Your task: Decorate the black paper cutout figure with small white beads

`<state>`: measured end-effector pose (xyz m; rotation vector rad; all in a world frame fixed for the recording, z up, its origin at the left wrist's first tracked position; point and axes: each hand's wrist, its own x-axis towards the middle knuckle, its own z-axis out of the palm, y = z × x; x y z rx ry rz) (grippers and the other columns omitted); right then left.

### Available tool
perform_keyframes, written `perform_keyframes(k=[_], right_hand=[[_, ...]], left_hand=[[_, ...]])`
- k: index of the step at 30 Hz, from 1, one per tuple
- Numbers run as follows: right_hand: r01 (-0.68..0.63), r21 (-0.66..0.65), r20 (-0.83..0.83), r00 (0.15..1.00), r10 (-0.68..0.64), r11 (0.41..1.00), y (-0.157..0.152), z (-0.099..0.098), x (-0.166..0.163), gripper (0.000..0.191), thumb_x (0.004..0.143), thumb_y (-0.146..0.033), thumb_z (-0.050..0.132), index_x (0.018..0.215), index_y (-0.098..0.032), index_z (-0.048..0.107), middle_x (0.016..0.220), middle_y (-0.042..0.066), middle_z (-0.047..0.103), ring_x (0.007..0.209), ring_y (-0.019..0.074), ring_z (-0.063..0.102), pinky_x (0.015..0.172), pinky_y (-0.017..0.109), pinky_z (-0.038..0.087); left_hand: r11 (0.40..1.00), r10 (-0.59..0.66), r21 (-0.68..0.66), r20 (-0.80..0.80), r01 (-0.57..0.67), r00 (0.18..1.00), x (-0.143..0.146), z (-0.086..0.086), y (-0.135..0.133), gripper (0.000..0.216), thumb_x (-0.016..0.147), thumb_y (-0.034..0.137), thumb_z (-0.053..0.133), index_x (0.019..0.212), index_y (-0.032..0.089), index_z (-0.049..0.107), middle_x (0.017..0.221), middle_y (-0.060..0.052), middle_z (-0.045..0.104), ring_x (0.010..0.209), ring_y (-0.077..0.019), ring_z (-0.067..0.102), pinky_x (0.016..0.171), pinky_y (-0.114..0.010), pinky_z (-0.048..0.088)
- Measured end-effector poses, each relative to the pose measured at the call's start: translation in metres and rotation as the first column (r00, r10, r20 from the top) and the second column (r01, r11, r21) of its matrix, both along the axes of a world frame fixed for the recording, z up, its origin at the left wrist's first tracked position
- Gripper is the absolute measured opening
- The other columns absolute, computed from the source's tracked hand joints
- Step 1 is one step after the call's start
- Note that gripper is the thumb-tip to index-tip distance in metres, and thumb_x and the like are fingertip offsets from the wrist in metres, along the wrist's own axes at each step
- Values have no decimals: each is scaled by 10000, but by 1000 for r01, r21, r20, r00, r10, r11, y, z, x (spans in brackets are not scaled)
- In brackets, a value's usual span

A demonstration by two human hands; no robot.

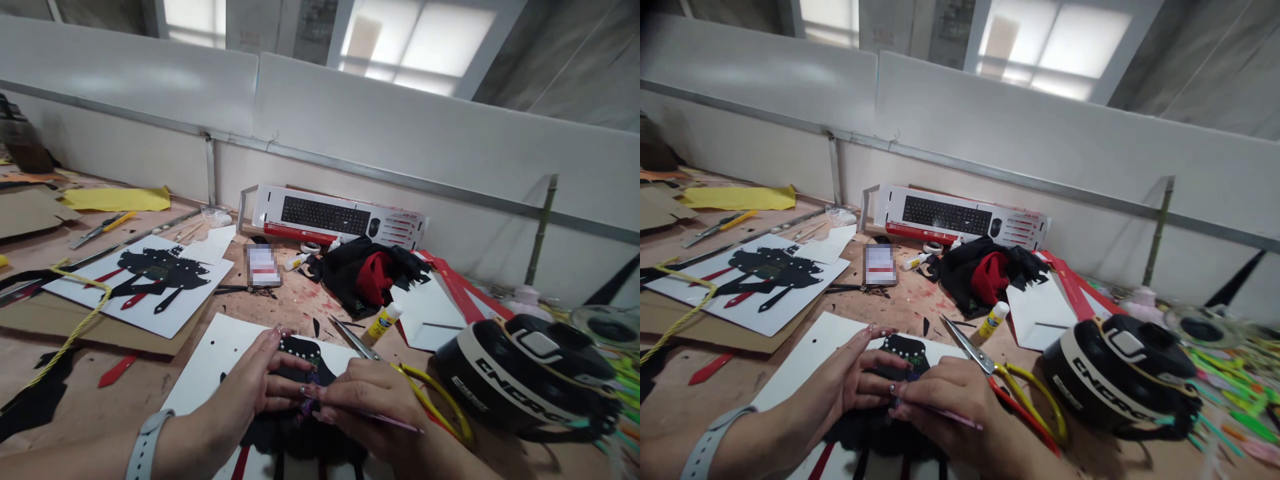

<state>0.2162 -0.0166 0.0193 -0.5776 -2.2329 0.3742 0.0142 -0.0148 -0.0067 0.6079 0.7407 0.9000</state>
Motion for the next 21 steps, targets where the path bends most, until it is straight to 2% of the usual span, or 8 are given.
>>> perform_keyframes(k=[5,8,11,13,15,18,21], right_hand=[[-20,-118,-42,999,16,993,2,0,1,143,881,-209,674,1015,-217,724,742,43,769,579,138,656,527,224,495],[-14,-131,-31,999,10,991,3,-2,2,166,883,-187,663,1037,-226,715,778,39,775,596,142,666,534,229,502],[0,55,48,999,-3,998,2,-1,2,141,892,-198,655,1027,-205,697,726,29,752,564,140,649,523,244,480],[-55,213,162,987,20,975,-1,3,1,169,881,-167,663,1050,-170,670,732,35,748,557,144,644,529,265,472],[-131,310,280,959,41,942,-4,9,0,225,887,-120,629,1112,-124,632,766,57,759,553,157,644,510,289,461],[-171,374,363,931,26,912,-11,20,-2,278,932,-91,514,1202,-60,574,800,104,776,564,183,666,468,310,458],[-166,367,361,932,24,915,-16,27,-4,307,961,-112,475,1255,-61,546,838,123,787,604,189,697,485,305,494]], left_hand=[[998,-14,56,-68,18,998,-1,-1,0,495,897,598,474,1196,204,465,985,-111,723,774,-252,731,779,-413,546],[1000,-20,10,-47,21,999,-1,2,1,455,915,560,466,1203,208,470,976,-107,730,746,-250,733,762,-415,549],[994,-51,-91,60,56,997,0,4,2,451,947,532,401,1145,148,532,958,-142,734,731,-241,727,757,-412,555],[987,-65,-136,131,83,989,-1,5,3,471,949,532,394,1113,122,558,966,-161,736,726,-237,727,747,-400,562],[984,-56,-156,179,84,982,-1,5,4,460,945,520,418,1142,126,548,994,-166,737,722,-234,731,728,-388,569],[985,-36,-157,218,71,975,-1,7,4,449,948,491,434,1216,138,506,1068,-177,724,792,-254,739,720,-382,573],[984,-27,-168,214,64,977,-2,8,3,475,949,500,423,1239,129,486,1126,-194,702,852,-273,735,727,-388,573]])
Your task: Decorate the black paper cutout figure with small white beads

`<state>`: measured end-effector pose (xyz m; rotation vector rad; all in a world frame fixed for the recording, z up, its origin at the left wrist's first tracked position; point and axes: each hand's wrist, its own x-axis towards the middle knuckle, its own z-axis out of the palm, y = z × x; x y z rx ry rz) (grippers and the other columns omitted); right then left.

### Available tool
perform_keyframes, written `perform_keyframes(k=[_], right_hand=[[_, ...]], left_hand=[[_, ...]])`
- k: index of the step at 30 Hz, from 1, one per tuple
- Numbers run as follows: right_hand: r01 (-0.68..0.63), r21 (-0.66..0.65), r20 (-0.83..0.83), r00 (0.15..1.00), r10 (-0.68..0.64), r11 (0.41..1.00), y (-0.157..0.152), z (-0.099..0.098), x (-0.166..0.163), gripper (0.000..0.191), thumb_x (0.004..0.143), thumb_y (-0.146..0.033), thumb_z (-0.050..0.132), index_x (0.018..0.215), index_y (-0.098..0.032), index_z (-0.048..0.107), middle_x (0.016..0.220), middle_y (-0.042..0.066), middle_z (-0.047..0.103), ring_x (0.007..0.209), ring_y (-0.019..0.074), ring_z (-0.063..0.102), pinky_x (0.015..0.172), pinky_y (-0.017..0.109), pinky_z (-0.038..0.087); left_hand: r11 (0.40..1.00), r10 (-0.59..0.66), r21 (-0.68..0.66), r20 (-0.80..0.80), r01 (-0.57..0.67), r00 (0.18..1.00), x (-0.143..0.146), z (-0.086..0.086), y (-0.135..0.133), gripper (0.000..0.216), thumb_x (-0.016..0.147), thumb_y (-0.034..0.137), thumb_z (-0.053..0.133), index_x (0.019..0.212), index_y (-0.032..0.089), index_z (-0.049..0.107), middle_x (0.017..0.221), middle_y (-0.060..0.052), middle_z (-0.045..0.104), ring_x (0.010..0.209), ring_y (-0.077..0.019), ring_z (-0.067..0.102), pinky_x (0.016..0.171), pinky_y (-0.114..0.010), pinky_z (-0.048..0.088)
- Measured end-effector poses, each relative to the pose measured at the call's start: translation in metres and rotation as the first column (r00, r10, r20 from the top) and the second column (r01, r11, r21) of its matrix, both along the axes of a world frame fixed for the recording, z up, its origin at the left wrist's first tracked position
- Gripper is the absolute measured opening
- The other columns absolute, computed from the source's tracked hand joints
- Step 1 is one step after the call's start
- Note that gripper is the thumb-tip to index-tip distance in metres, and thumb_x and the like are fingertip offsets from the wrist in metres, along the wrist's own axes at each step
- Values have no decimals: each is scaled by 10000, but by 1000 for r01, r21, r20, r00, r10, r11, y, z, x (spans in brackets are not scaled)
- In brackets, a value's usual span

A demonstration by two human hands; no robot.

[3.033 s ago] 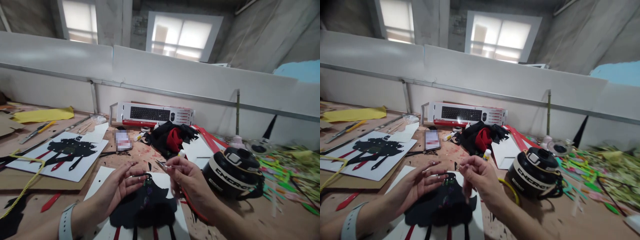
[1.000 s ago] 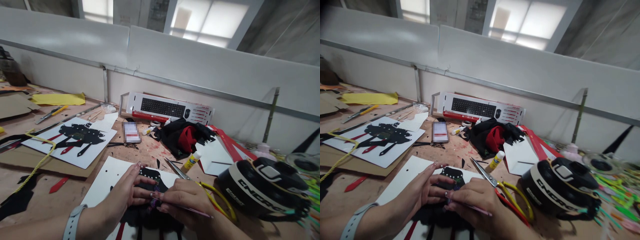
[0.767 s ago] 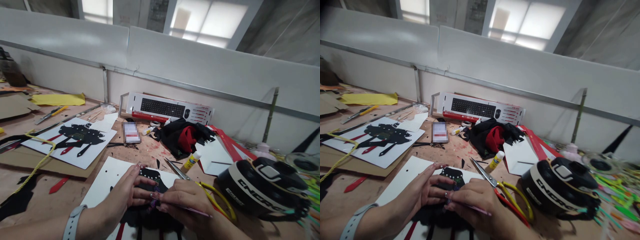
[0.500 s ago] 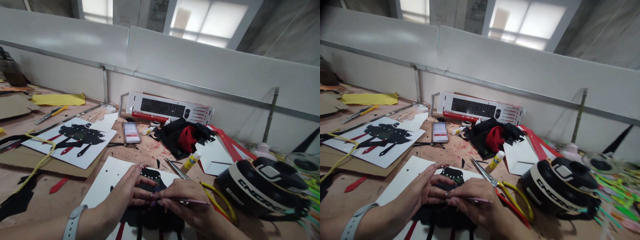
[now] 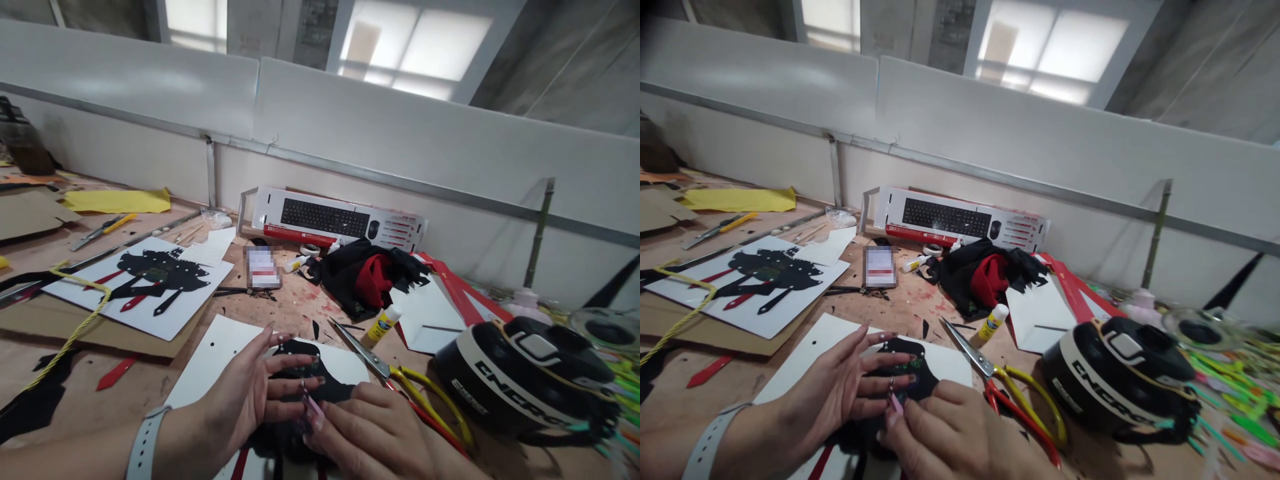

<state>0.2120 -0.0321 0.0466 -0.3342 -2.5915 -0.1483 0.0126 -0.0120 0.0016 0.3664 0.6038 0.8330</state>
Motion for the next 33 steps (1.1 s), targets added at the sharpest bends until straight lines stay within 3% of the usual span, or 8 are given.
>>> perform_keyframes(k=[3,6,8,11,14,21,26,33], right_hand=[[28,-62,-156,987,-38,998,2,0,1,263,930,-152,578,1192,-146,606,789,70,785,557,168,679,485,284,500],[192,-287,-391,871,-298,939,13,-7,5,110,881,-176,660,972,-218,706,714,17,763,535,141,673,502,240,519],[279,-533,-427,727,-539,799,24,-14,9,60,869,-216,678,875,-217,738,706,12,760,541,134,684,530,222,543],[179,-838,-330,586,-740,516,41,-28,14,157,824,-343,716,806,-192,752,628,8,732,570,166,697,595,261,574],[139,-894,-284,559,-779,426,51,-42,15,287,777,-446,729,791,-160,749,684,46,748,535,179,687,503,265,559],[117,-927,-232,566,-791,355,50,-53,13,290,769,-445,727,786,-157,748,575,33,702,505,163,655,481,234,519],[130,-925,-224,571,-789,357,50,-56,14,280,783,-437,713,807,-160,748,628,44,716,529,165,658,497,241,525],[166,-913,-212,588,-781,374,50,-59,14,301,786,-443,708,821,-148,755,631,45,708,527,164,656,495,249,532]], left_hand=[[1000,-16,5,-44,17,999,0,0,-2,481,940,518,422,1212,129,498,1128,-194,698,799,-262,735,699,-388,572],[999,-31,25,-147,35,989,1,-2,-3,481,931,561,397,1106,140,552,999,-161,730,772,-250,726,660,-358,564],[998,-55,25,-246,64,968,3,-3,-4,540,912,617,376,999,132,596,842,-138,734,714,-233,713,599,-308,544],[994,-83,34,-341,100,936,5,-5,-5,575,881,659,395,968,133,610,719,-107,709,598,-207,677,511,-271,508],[996,-55,50,-351,77,935,6,-8,-6,569,870,660,424,1065,147,575,757,-95,703,598,-214,677,498,-286,515],[997,-21,59,-334,43,942,8,-8,-6,474,921,595,392,1125,178,487,857,-69,665,656,-232,692,485,-324,551],[997,-29,61,-323,51,946,8,-8,-7,457,932,573,382,1157,186,473,830,-59,660,660,-234,691,494,-334,560],[995,-76,41,-350,96,934,6,-13,-6,547,884,651,408,1005,135,544,846,-107,671,616,-211,674,505,-322,554]])
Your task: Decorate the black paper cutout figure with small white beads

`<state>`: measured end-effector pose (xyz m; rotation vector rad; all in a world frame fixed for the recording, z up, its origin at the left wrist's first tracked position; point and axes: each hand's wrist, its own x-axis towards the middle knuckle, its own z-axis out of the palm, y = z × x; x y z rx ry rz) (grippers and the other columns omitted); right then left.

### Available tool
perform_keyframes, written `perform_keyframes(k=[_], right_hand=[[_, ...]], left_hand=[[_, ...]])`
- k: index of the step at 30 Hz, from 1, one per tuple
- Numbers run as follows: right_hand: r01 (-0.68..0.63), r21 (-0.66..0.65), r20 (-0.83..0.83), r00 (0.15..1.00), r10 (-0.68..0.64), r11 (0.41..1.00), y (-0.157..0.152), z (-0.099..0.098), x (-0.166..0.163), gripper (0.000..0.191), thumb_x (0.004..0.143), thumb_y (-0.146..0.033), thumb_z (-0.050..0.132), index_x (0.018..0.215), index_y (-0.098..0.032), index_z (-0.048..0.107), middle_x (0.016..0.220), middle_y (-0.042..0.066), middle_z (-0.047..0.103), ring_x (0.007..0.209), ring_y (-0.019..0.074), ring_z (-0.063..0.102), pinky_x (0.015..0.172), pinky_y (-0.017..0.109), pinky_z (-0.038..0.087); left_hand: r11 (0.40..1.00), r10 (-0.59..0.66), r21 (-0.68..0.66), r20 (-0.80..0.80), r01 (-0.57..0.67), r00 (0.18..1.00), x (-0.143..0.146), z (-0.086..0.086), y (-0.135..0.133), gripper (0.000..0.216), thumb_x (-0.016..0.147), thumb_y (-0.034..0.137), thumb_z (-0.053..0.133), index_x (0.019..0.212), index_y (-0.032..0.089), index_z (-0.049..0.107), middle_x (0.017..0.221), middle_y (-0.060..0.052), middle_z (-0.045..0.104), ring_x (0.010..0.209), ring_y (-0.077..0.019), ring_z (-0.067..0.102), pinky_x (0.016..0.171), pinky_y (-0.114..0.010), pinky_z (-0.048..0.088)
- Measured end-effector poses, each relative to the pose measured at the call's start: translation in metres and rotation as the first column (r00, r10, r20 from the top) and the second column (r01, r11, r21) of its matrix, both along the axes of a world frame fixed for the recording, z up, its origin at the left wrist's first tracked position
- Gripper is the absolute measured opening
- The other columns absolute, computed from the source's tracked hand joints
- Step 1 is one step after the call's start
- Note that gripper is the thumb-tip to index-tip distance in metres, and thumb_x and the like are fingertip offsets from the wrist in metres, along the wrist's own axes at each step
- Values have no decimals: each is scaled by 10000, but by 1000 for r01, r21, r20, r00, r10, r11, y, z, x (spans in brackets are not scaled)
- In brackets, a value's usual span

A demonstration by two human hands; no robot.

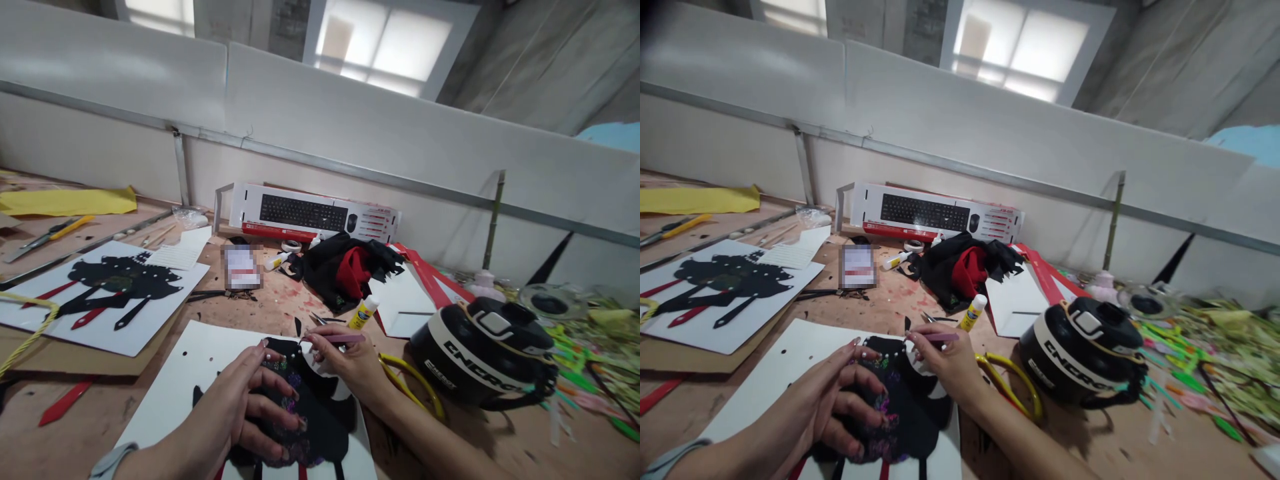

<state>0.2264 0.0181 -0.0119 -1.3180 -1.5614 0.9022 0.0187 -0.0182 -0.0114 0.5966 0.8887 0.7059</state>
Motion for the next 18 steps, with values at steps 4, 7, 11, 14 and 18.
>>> perform_keyframes(k=[4,7,11,14,18], right_hand=[[-7,4,5,1000,7,1000,0,-1,0,312,784,-460,702,805,-153,752,602,29,690,500,157,643,475,247,531],[-6,7,7,1000,6,1000,1,-2,1,308,786,-456,698,805,-153,751,615,32,695,501,152,640,478,246,532],[-9,2,8,1000,9,1000,0,-2,0,289,786,-433,701,821,-151,753,629,34,698,506,146,638,481,236,521],[-15,-4,2,1000,15,1000,-1,0,-2,267,783,-414,704,802,-152,751,597,21,678,491,137,622,462,220,498],[-10,-19,-34,999,10,1000,-1,3,-3,254,768,-403,714,774,-151,742,596,15,670,502,134,623,473,215,501]], left_hand=[[1000,16,26,38,-17,999,1,2,0,487,896,616,430,1071,170,522,863,-77,665,667,-227,686,503,-328,561],[1000,14,12,48,-15,999,1,3,-1,493,897,615,432,1110,177,506,850,-71,660,667,-228,689,498,-323,561],[1000,14,-4,40,-14,999,1,1,0,503,897,616,424,1120,171,499,827,-77,667,637,-221,686,491,-321,561],[999,37,22,4,-37,999,1,3,0,503,878,623,464,1121,184,502,842,-77,675,632,-215,684,480,-312,560],[982,77,180,-84,-60,993,-5,14,5,438,836,571,573,1070,206,514,870,-47,659,667,-191,680,469,-256,542]])
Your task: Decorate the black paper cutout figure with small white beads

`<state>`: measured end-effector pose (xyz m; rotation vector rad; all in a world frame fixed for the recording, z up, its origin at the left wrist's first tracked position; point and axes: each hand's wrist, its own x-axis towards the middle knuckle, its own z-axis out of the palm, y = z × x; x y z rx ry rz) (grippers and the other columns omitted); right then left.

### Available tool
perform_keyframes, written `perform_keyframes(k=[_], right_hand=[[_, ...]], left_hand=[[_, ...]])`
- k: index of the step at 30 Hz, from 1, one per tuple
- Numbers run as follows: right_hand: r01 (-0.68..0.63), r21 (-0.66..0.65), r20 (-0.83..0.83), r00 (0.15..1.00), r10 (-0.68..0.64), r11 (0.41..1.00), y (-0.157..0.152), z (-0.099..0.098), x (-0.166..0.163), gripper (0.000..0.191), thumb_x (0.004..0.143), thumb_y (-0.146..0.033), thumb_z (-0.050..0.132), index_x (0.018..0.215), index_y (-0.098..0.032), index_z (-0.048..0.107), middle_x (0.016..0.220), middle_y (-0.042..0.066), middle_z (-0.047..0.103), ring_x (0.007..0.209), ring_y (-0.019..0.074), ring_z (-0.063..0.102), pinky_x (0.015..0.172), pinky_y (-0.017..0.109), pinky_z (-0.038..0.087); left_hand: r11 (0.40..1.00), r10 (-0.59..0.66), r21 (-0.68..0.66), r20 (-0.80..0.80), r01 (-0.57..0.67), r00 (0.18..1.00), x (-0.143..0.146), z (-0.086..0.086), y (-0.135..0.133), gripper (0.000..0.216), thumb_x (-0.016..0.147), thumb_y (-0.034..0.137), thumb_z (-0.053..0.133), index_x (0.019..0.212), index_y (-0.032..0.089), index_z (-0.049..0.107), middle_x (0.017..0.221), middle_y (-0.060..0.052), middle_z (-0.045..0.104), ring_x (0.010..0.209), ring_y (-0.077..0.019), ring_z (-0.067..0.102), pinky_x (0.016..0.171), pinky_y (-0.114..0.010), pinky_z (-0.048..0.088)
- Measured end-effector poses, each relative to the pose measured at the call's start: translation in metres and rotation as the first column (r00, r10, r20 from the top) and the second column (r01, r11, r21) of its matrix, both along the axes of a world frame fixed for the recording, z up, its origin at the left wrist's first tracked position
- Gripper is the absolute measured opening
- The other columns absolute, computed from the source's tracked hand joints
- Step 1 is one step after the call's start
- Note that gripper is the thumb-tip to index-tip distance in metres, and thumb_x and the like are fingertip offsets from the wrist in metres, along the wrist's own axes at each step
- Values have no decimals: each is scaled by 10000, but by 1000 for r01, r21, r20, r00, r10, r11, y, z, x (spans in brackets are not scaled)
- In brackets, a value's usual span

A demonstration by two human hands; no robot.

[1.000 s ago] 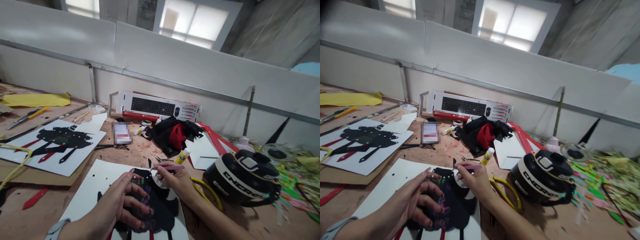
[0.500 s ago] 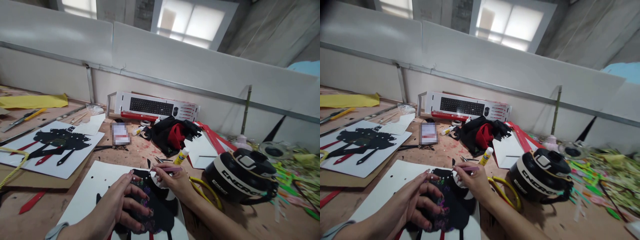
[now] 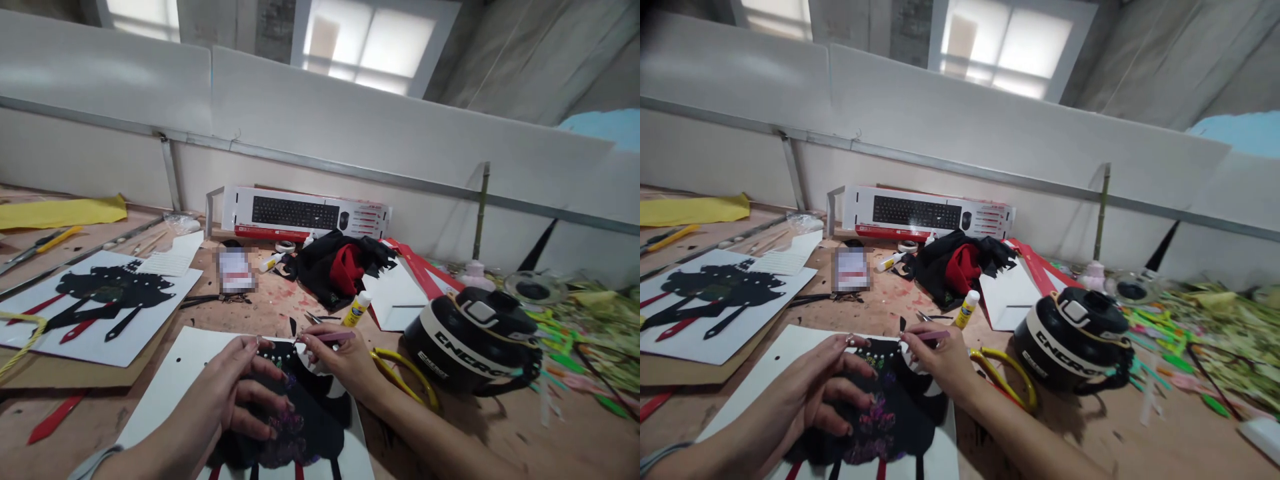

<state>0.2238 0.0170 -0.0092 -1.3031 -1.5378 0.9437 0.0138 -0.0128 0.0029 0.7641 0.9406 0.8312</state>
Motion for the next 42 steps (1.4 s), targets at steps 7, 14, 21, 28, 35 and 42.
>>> perform_keyframes(k=[7,14,21,28,35,42], right_hand=[[-31,-65,-106,994,24,997,5,-5,1,279,765,-434,704,757,-155,724,573,-1,658,465,120,607,449,204,480],[-45,-37,-124,991,40,998,1,-6,0,232,772,-403,721,754,-172,730,595,0,661,521,131,616,487,212,473],[-80,-71,-187,980,65,994,2,-8,1,303,760,-460,723,794,-158,724,604,4,679,525,134,627,504,226,490],[-86,-106,-236,970,59,991,3,-7,0,343,729,-482,743,787,-146,714,586,-4,677,508,117,619,506,214,482],[-108,-130,-262,962,71,986,6,-9,1,357,725,-498,737,793,-149,704,573,-8,676,482,110,619,504,212,485],[-116,-152,-281,957,69,982,7,-12,3,363,724,-500,739,803,-148,699,582,-3,688,485,124,629,487,220,488]], left_hand=[[910,-4,376,-414,175,910,-7,13,36,558,748,446,684,1197,234,429,754,53,538,522,-122,572,339,-168,352],[742,20,535,-619,403,785,12,13,61,616,697,262,677,1262,181,445,856,5,594,631,-129,572,614,-262,465],[804,-63,424,-636,416,769,21,10,78,551,695,285,636,1198,158,450,798,9,589,629,-141,528,545,-246,382],[783,-131,408,-628,469,767,24,8,82,606,653,299,701,1193,142,475,729,33,575,637,-148,522,552,-247,376],[755,-215,409,-585,513,782,26,0,88,597,665,314,715,1184,162,463,716,45,594,628,-137,543,568,-249,382],[753,-224,401,-589,522,776,29,-4,92,618,665,286,713,1204,146,445,677,58,582,595,-125,528,555,-240,375]])
